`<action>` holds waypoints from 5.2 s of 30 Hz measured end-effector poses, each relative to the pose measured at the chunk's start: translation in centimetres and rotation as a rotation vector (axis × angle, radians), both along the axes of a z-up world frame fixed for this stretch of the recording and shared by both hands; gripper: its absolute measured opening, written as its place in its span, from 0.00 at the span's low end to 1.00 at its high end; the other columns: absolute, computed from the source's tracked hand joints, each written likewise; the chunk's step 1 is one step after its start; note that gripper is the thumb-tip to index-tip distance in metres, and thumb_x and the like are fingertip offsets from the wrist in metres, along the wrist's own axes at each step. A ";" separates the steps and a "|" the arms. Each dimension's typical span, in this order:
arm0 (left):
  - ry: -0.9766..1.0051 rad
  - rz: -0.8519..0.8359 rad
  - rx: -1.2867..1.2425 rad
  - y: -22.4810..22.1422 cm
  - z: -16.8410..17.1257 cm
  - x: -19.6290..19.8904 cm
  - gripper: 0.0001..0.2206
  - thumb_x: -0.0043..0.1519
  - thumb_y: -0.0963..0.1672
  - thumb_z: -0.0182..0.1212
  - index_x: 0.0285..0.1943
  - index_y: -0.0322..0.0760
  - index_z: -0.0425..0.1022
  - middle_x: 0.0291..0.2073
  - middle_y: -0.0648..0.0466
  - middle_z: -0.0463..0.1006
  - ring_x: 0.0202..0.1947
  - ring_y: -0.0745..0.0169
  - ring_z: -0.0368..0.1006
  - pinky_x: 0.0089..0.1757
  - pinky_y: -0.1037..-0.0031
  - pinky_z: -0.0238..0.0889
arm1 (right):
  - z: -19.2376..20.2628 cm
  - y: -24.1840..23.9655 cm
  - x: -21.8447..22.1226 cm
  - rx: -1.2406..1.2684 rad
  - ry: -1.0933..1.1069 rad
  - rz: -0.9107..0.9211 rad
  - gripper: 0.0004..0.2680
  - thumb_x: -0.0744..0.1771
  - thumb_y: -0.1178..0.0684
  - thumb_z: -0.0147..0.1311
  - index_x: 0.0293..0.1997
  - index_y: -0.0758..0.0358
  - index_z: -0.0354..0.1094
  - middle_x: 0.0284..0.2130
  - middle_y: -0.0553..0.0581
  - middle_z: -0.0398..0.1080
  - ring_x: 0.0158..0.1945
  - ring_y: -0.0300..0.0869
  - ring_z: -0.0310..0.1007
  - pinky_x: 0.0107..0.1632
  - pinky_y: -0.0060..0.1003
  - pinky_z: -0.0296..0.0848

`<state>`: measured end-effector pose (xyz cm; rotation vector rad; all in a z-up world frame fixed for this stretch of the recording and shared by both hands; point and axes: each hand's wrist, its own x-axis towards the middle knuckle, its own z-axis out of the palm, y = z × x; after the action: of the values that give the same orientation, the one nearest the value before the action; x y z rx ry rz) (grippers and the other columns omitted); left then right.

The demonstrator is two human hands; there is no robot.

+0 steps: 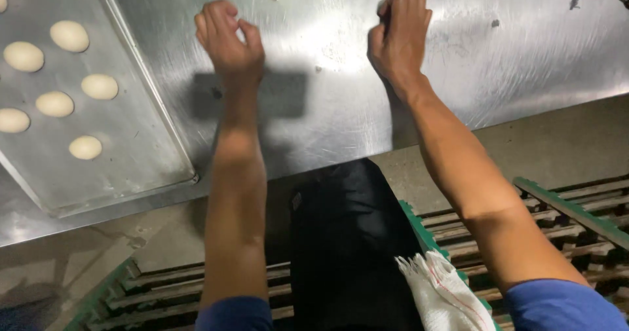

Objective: Shaping dough into small round balls and arranging them on a tray in a bakery.

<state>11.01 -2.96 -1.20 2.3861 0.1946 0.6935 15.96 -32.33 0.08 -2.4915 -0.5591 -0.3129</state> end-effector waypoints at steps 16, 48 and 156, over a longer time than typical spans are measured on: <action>0.169 -0.148 -0.040 -11.6 2.8 -6.5 0.09 0.56 0.39 0.53 0.45 0.37 0.71 0.42 0.48 0.71 0.47 0.45 0.64 0.51 0.56 0.58 | 3.7 3.0 -6.6 0.085 0.196 0.106 0.08 0.66 0.63 0.52 0.48 0.61 0.64 0.42 0.59 0.63 0.48 0.53 0.60 0.51 0.48 0.58; 0.098 -0.140 -0.115 -9.9 4.0 -2.4 0.12 0.53 0.37 0.57 0.46 0.34 0.68 0.40 0.46 0.69 0.43 0.45 0.63 0.48 0.56 0.57 | 3.6 4.8 -5.5 0.114 0.179 0.048 0.12 0.61 0.65 0.51 0.46 0.62 0.63 0.42 0.60 0.62 0.47 0.55 0.61 0.50 0.48 0.57; 0.343 -0.203 -0.319 -0.1 4.9 -16.3 0.20 0.59 0.41 0.70 0.60 0.37 0.72 0.54 0.47 0.66 0.52 0.45 0.67 0.49 0.62 0.67 | 6.8 -1.8 -12.6 0.102 0.429 -0.051 0.14 0.67 0.62 0.60 0.59 0.65 0.64 0.54 0.69 0.59 0.51 0.53 0.67 0.48 0.41 0.75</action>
<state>-5.33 -3.01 3.67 2.1601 0.1868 0.1412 3.37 -34.15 6.92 -2.3756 -0.2948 0.1702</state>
